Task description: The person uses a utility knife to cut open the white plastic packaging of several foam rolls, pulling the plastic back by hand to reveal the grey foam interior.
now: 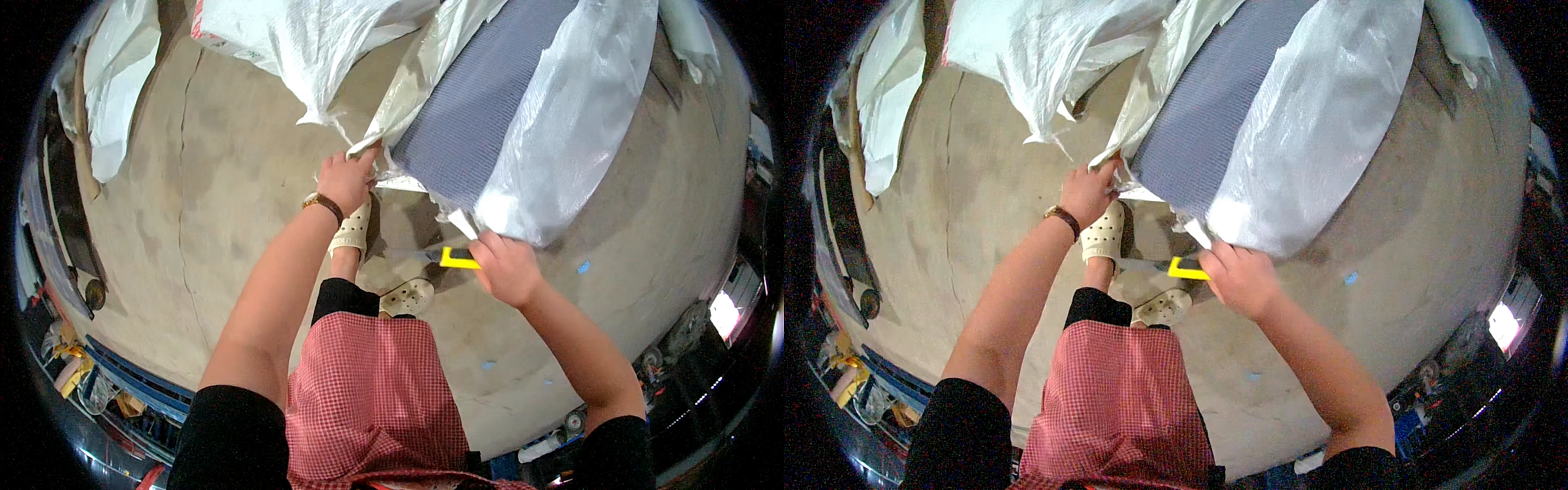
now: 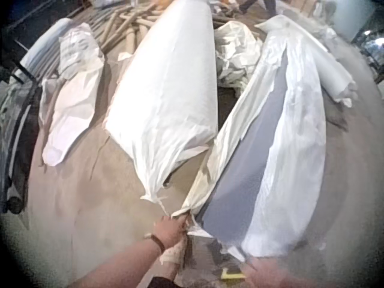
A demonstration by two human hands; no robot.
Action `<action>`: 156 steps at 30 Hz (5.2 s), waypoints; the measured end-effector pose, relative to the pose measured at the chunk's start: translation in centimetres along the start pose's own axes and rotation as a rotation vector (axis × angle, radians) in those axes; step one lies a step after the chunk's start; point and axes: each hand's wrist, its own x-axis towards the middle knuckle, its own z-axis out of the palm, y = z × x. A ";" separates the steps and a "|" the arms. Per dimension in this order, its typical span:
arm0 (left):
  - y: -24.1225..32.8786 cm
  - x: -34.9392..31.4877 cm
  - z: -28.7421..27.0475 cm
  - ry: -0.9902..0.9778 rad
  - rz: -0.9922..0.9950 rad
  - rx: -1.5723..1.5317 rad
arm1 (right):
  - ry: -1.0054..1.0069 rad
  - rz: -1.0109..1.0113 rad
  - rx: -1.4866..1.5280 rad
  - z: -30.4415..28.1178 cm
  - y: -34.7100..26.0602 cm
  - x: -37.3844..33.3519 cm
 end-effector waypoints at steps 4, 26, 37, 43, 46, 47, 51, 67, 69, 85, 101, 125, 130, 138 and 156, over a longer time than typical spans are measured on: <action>0.8 0.8 0.5 0.058 -0.022 0.141 | 0.197 0.017 0.081 1.1 1.5 -2.9; 6.1 -6.8 4.2 0.113 0.166 -0.137 | 0.418 0.493 0.708 0.7 -3.8 -4.8; 19.1 -9.1 -4.1 0.129 0.168 -0.707 | 1.085 1.116 0.730 -3.3 3.9 2.8; 24.4 -8.5 -2.0 0.097 0.188 -0.475 | 0.967 1.425 0.694 -3.7 6.3 2.0; 27.2 -7.7 -2.0 0.020 0.143 -0.463 | 1.194 1.540 0.652 -2.2 10.5 -3.0; 28.3 -7.5 -1.1 -0.114 0.121 -0.425 | 1.191 1.539 0.661 -1.5 11.9 -3.9; 32.0 -6.2 2.6 -0.258 0.170 -0.207 | 1.074 1.596 0.560 2.3 16.7 -5.6; 24.9 -6.5 3.0 0.305 -0.794 -1.496 | 1.048 1.577 1.007 6.7 20.8 -8.2; 28.0 -6.1 2.4 0.023 -0.901 -1.739 | 1.126 1.429 1.245 5.3 19.3 -8.3; 29.2 -1.1 6.9 0.553 -1.135 -2.500 | 0.163 0.458 0.568 -9.2 10.0 -12.7; 28.8 -3.4 10.2 0.817 -0.797 -2.877 | -0.477 -0.080 -0.754 -3.9 -4.2 4.3; 33.8 -6.5 9.3 0.910 -0.805 -3.261 | -0.757 -0.284 -1.204 -1.4 -4.3 5.6; 31.3 -4.1 10.7 0.669 -0.890 -3.459 | -0.731 -0.123 -1.159 -3.7 -5.9 4.3; 31.9 -2.1 10.8 0.878 -1.041 -2.708 | -0.775 -0.369 -1.337 -1.1 -4.5 3.0; 34.8 -1.2 13.9 0.776 -1.112 -2.427 | -0.611 -0.120 -1.199 0.7 -0.5 0.4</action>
